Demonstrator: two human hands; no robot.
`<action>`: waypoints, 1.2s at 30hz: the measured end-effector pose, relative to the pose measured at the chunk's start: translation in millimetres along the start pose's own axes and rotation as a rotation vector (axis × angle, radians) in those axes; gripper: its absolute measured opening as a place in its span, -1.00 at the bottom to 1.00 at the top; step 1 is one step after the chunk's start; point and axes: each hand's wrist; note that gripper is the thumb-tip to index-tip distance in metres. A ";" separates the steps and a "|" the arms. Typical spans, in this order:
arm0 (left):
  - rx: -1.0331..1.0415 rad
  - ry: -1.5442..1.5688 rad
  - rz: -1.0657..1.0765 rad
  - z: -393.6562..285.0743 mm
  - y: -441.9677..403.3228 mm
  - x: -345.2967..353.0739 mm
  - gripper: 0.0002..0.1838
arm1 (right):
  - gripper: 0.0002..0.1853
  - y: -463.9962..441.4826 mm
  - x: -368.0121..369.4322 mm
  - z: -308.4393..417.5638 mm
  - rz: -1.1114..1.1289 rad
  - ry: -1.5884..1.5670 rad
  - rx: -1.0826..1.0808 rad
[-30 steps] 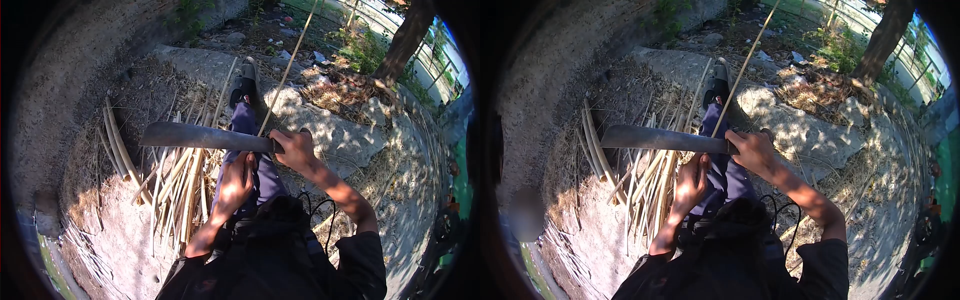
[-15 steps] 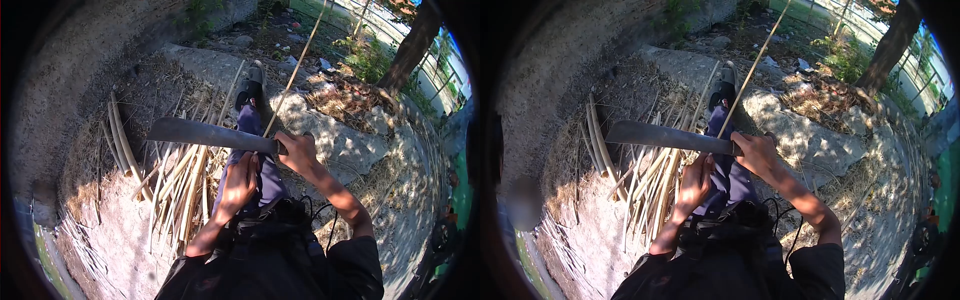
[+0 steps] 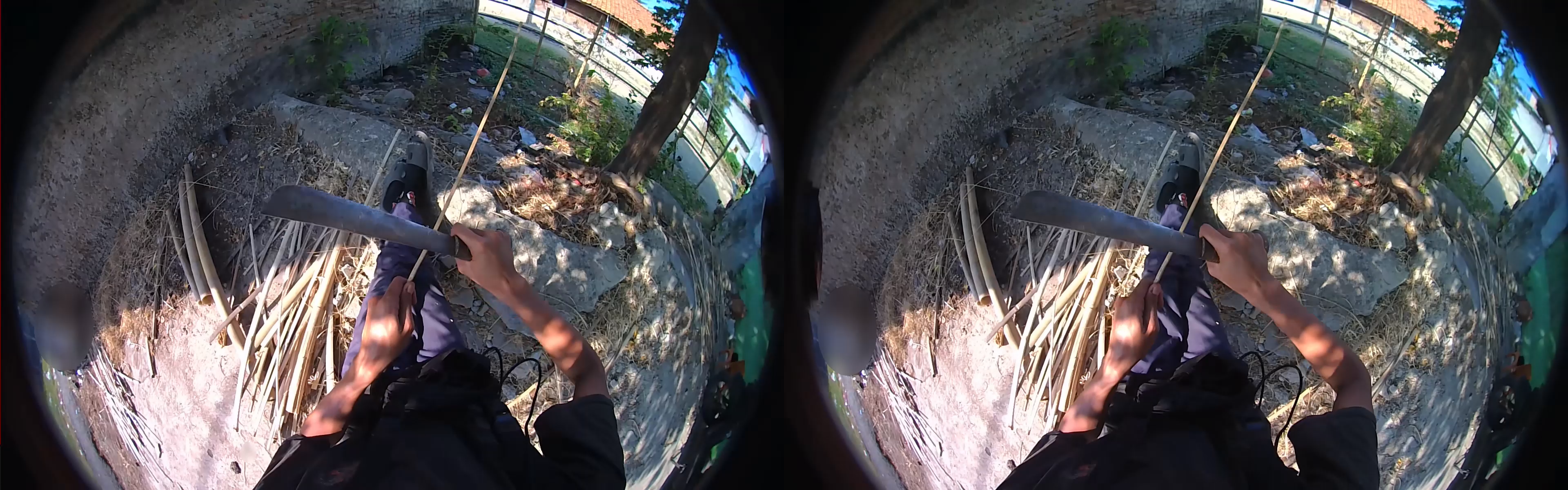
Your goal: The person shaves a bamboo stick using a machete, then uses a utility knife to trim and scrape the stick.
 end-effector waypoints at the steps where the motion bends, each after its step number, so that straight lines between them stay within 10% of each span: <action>1: 0.009 0.026 -0.034 0.5 1.2 -0.3 -0.78 | -0.63 -6.1 0.2 -4.9 -0.013 0.018 0.031; 6: -0.313 0.240 0.058 -4.2 -8.3 -7.7 -0.74 | -0.65 -13.5 0.3 -9.4 -0.060 -0.002 0.056; 22: -0.456 0.314 0.082 2.5 1.8 -19.9 -0.67 | -0.37 10.8 2.9 38.2 0.112 0.029 -0.242; 36: -0.645 0.315 0.051 9.4 8.1 -19.6 -0.64 | -0.50 3.4 22.3 45.8 0.120 0.000 -0.216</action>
Point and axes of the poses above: each hand's wrist, its own y-axis away from the middle knuckle, its own x-axis out of the palm, z = x × y, and after that the axes turned 15 degrees about -z, right-handed
